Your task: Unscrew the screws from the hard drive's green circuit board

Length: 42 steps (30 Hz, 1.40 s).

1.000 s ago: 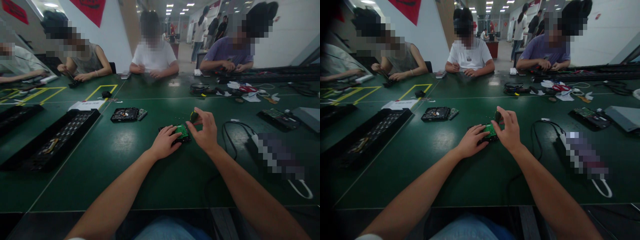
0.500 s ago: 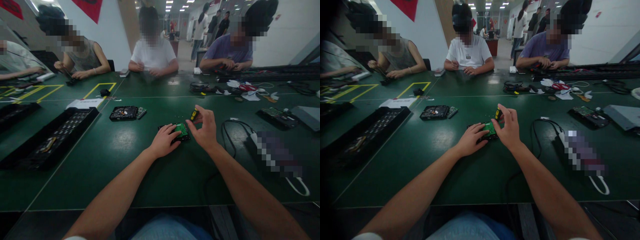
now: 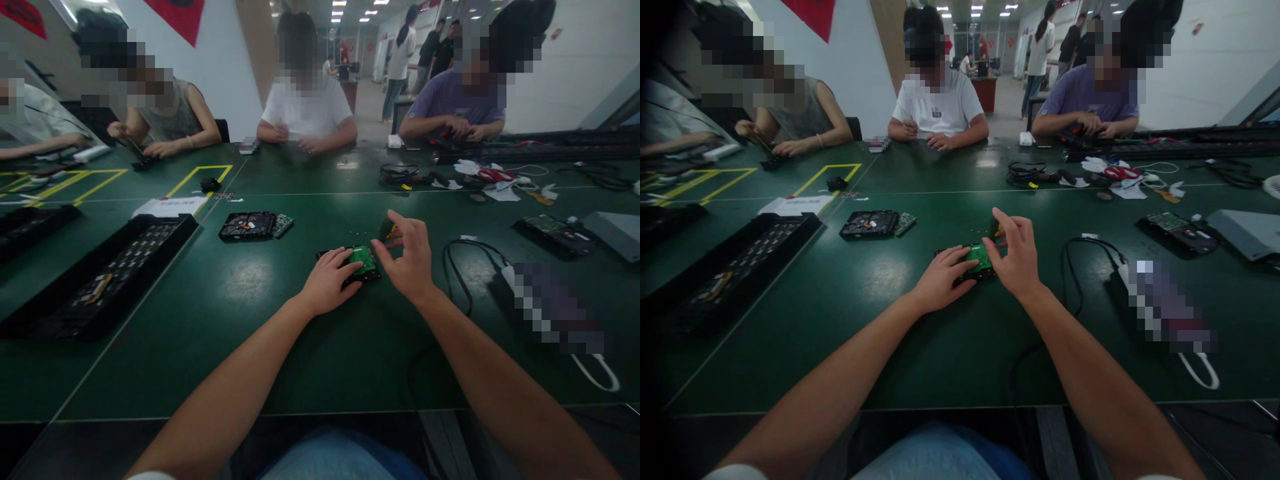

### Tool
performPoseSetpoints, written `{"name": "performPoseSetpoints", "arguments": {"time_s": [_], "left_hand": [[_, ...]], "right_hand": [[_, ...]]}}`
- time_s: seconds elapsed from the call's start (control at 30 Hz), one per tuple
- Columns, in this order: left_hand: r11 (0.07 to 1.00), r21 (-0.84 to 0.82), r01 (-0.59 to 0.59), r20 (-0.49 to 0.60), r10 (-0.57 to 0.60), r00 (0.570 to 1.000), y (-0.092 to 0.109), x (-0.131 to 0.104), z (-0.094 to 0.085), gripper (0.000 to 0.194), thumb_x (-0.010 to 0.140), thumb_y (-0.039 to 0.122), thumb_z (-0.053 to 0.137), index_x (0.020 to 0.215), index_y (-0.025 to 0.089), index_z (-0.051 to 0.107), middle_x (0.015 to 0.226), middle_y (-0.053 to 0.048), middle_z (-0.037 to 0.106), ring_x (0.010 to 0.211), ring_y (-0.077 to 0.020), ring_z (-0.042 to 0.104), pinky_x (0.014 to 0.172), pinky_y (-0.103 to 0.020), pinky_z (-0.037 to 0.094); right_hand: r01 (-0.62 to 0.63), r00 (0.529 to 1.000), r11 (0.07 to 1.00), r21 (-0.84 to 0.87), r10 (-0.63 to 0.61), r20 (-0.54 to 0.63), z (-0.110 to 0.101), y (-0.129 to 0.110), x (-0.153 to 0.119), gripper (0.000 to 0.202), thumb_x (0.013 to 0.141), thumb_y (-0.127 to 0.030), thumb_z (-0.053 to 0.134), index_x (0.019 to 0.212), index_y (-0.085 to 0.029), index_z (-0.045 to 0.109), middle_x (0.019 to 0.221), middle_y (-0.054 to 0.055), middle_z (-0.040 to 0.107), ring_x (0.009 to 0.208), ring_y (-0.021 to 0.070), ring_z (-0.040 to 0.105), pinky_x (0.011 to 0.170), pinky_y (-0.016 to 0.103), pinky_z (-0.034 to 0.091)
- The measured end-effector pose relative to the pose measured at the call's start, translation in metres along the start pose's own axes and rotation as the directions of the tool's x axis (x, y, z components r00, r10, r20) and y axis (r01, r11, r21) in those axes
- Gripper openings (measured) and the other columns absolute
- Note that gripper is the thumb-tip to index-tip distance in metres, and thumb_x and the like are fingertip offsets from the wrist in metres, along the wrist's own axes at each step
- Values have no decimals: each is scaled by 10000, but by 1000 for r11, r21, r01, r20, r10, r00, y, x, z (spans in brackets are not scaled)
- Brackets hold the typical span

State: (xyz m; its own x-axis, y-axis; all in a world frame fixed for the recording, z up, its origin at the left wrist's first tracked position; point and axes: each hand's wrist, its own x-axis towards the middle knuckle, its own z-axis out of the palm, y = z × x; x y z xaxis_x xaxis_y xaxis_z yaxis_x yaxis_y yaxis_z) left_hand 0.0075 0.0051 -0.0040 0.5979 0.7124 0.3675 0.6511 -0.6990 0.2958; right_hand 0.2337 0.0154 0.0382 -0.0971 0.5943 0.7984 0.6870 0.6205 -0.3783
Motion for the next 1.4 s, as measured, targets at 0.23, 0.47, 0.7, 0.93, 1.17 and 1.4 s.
{"name": "performPoseSetpoints", "arguments": {"time_s": [0.23,0.47,0.7,0.93,1.17,1.4], "left_hand": [[1000,0,5,2,-5,1000,0,0,1,470,1010,431,664,1440,242,646,1619,-132,505,1549,-353,419,1265,-601,373],[999,3,41,-10,-41,999,1,0,2,540,996,436,674,1464,180,593,1606,-183,496,1535,-364,436,1272,-589,371],[997,-2,75,-36,-75,997,2,0,2,575,962,449,699,1445,166,571,1576,-191,521,1533,-382,422,1266,-603,377],[996,21,83,-43,-82,996,1,0,4,595,956,476,691,1441,154,568,1577,-192,520,1529,-386,424,1278,-601,354],[996,30,85,-37,-84,996,1,-1,4,604,962,480,682,1441,132,565,1588,-207,504,1527,-387,425,1282,-584,351],[995,24,98,-43,-97,994,2,-1,5,602,956,478,688,1446,155,553,1616,-205,472,1537,-383,420,1281,-599,346]], "right_hand": [[-25,1000,1000,-2,25,2,2,1,-2,758,920,-201,664,1610,-321,374,1327,118,561,922,214,643,731,409,670],[-20,1000,1000,24,20,-18,2,2,-2,687,924,-268,715,1552,-329,443,1311,96,548,920,204,647,710,384,668],[-42,999,999,-2,42,-25,3,1,-3,747,932,-224,676,1604,-326,367,1371,137,559,887,214,662,731,441,682],[-34,999,999,-8,33,-33,2,1,-2,672,928,-264,713,1543,-325,448,1308,112,561,918,222,651,696,420,678],[-33,998,999,-14,32,-56,2,1,-2,712,917,-214,685,1568,-309,413,1348,128,553,889,212,662,716,427,677],[-22,999,1000,-22,22,-42,1,-2,0,665,925,-261,696,1542,-330,457,1300,114,559,999,252,637,707,417,667]]}}
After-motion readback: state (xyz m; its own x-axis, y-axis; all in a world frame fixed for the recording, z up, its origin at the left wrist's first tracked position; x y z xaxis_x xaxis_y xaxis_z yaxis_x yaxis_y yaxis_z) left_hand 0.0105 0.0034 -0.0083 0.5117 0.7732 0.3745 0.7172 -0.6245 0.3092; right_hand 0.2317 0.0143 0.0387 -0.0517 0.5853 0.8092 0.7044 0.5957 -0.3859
